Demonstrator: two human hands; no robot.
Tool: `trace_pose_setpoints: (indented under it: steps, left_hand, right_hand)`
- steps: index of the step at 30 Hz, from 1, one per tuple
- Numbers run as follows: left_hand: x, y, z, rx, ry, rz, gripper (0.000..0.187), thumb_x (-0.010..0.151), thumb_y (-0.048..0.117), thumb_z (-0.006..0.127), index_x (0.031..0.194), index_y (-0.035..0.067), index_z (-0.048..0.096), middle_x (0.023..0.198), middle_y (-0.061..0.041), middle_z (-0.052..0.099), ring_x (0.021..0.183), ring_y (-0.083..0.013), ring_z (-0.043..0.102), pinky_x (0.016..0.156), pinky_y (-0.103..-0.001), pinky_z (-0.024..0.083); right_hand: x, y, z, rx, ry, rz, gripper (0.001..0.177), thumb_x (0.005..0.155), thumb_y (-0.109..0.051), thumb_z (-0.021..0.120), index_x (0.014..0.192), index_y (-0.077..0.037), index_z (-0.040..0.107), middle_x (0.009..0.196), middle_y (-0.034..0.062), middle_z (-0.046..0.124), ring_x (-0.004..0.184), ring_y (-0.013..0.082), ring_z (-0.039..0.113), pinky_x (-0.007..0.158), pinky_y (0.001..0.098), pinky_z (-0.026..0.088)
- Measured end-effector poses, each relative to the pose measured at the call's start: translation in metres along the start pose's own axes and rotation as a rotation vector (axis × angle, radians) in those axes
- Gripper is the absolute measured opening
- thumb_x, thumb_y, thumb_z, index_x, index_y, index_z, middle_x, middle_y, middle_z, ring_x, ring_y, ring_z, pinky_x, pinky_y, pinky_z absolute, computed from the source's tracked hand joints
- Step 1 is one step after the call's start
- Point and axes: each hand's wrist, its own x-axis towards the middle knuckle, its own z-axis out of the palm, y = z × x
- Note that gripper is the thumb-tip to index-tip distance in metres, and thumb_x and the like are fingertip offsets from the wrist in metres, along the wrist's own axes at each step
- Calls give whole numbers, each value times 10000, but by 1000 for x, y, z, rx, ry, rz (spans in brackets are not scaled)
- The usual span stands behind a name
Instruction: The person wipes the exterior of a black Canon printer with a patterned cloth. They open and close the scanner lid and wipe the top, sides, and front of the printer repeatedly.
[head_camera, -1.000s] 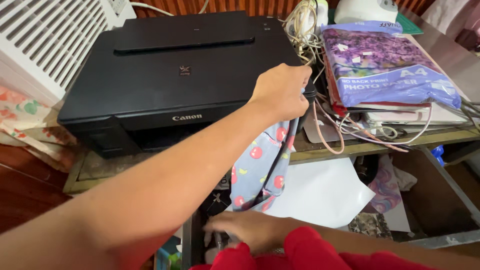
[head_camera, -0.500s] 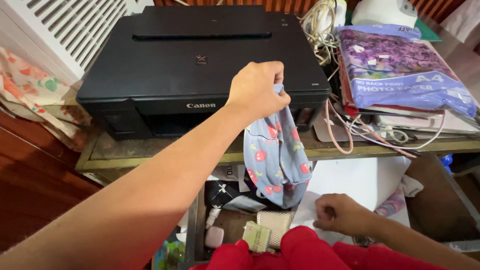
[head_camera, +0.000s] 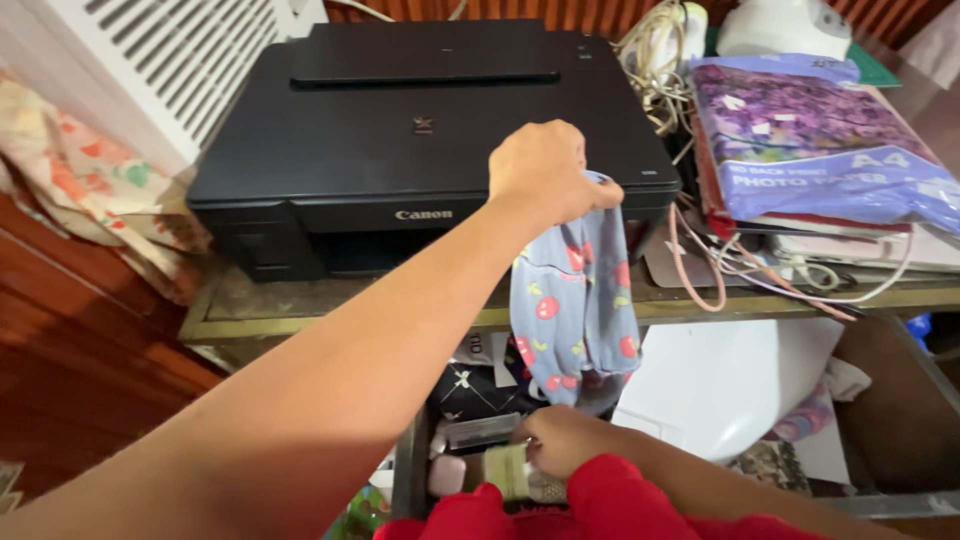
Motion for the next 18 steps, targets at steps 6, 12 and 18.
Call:
trace_pose_setpoints:
  steps: [6,12,18]
  left_hand:
    - [-1,-2,5,-15,24,-4,407,603,474,813,807,128,752,787,-40,752,779,-221,746,732,-350,598]
    - [0,-4,9,0,50,19,419,622,493,798,816,125,750,775,-50,744,760,-233,739,718,-360,592]
    - [-2,-4,8,-1,43,30,420,640,498,787,815,119,748,771,-56,745,752,-239,740,713,-362,594]
  right_hand:
    - [14,-4,-14,191,74,-19,246,731,-73,581,851,-119,791,904,105,818,874,247,791,787,385,611]
    - [-6,-29,-1,-204,193,59,258,629,-262,892,855,-197,786,999,89,664,1003,321,666,864,436,531]
    - [14,-29,23,-375,237,-30,47,727,-164,779,768,-147,763,955,117,653,926,308,678,850,448,520]
